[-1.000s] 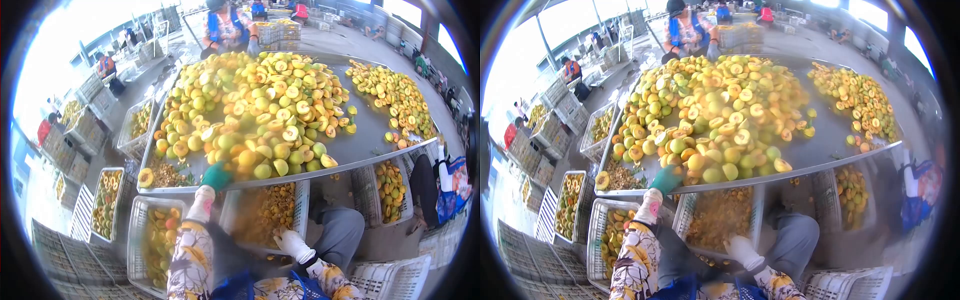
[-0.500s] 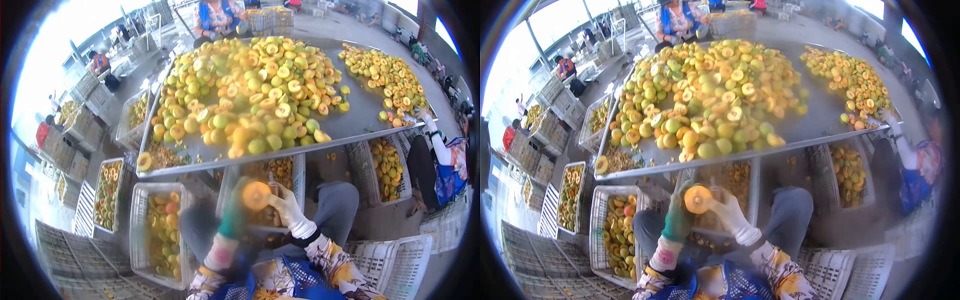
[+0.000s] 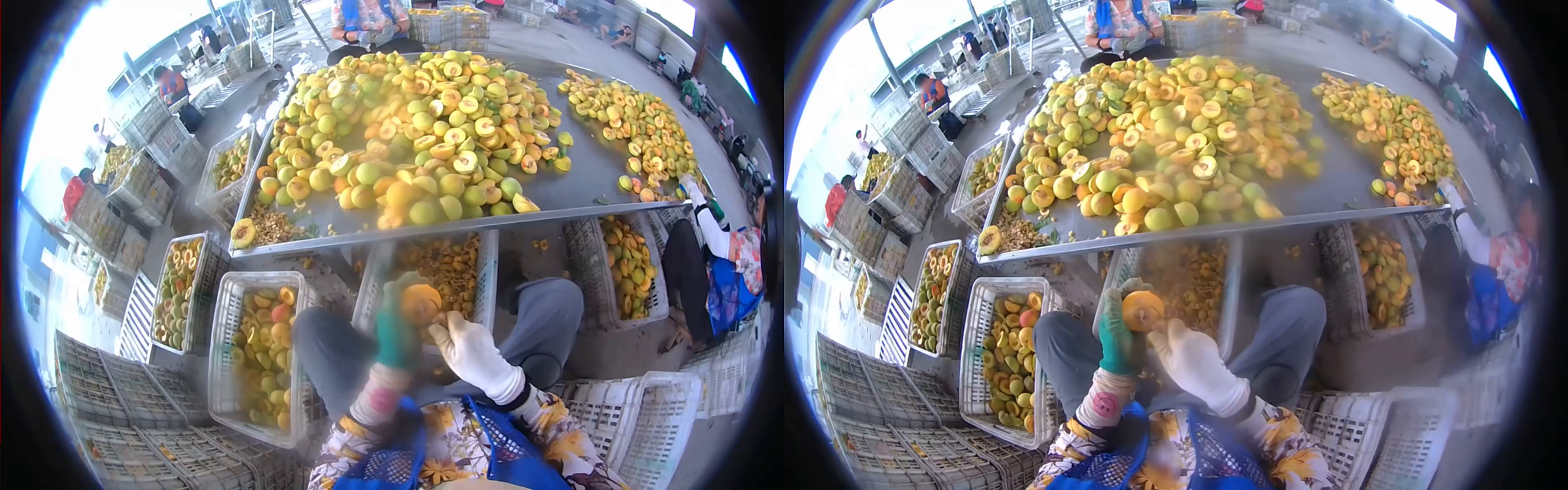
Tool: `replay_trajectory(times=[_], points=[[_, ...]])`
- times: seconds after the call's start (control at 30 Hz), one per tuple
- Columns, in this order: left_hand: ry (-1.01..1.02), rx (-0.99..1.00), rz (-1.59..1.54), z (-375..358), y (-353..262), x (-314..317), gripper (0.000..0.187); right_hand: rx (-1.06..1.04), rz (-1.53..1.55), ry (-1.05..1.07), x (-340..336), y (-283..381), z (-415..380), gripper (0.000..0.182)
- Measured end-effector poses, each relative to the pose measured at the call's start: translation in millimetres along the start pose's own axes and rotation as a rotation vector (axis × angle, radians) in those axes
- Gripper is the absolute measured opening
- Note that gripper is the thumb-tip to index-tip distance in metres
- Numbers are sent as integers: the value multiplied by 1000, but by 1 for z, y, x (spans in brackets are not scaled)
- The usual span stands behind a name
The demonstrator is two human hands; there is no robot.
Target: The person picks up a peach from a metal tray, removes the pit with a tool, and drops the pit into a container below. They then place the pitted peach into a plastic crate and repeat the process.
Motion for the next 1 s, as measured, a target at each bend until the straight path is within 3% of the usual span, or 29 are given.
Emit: replay_trajectory(times=[0.13, 0.23, 0.3, 0.37, 0.4, 0.43, 0.5, 0.57, 0.67, 0.9, 0.93, 1.0], points=[[2, 205, 254, -2, 16, -11, 31, 46, 32, 39, 2, 12, 0, 19], [-83, 314, 521, -9, 15, -15, 28, 46, 174, 32, 6, 6, -6, 32], [-149, 190, 203, -10, 25, -12, 25, 33, 289, 26, 11, -2, -8, 33], [-195, 202, 241, -15, 21, -10, 23, 15, 161, 152, 21, -10, -12, 29], [-219, 207, 260, -18, 19, -9, 23, -47, 222, 118, 21, -10, -11, 30], [-190, 186, 350, -18, 20, -14, 23, 141, 270, 155, 20, -12, -9, 33], [-159, 209, 355, -17, 22, -20, 23, 191, 442, 220, 16, -6, -10, 40], [-165, 183, 459, -12, 26, -24, 27, 241, 407, 214, 16, -4, -14, 39], [-56, 191, 339, -8, 31, -28, 31, 220, 327, 142, 21, -5, -19, 38], [-100, 203, 283, -7, 30, -30, 35, 118, 338, -36, 38, -10, -16, 38], [-164, 203, 208, -15, 14, -13, 34, 132, 244, -14, 41, -8, -15, 38], [-94, 193, 303, -8, 15, -16, 33, 159, 284, 10, 36, -8, -10, 38]])
Point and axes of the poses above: each hand's wrist, its own z-axis towards the middle knuckle, its own x-axis out of the palm, y = z × x, the point moved 5 cm from there along z, towards the middle knuckle, and after that the axes turned 14 degrees about z, right-handed, at the moved point
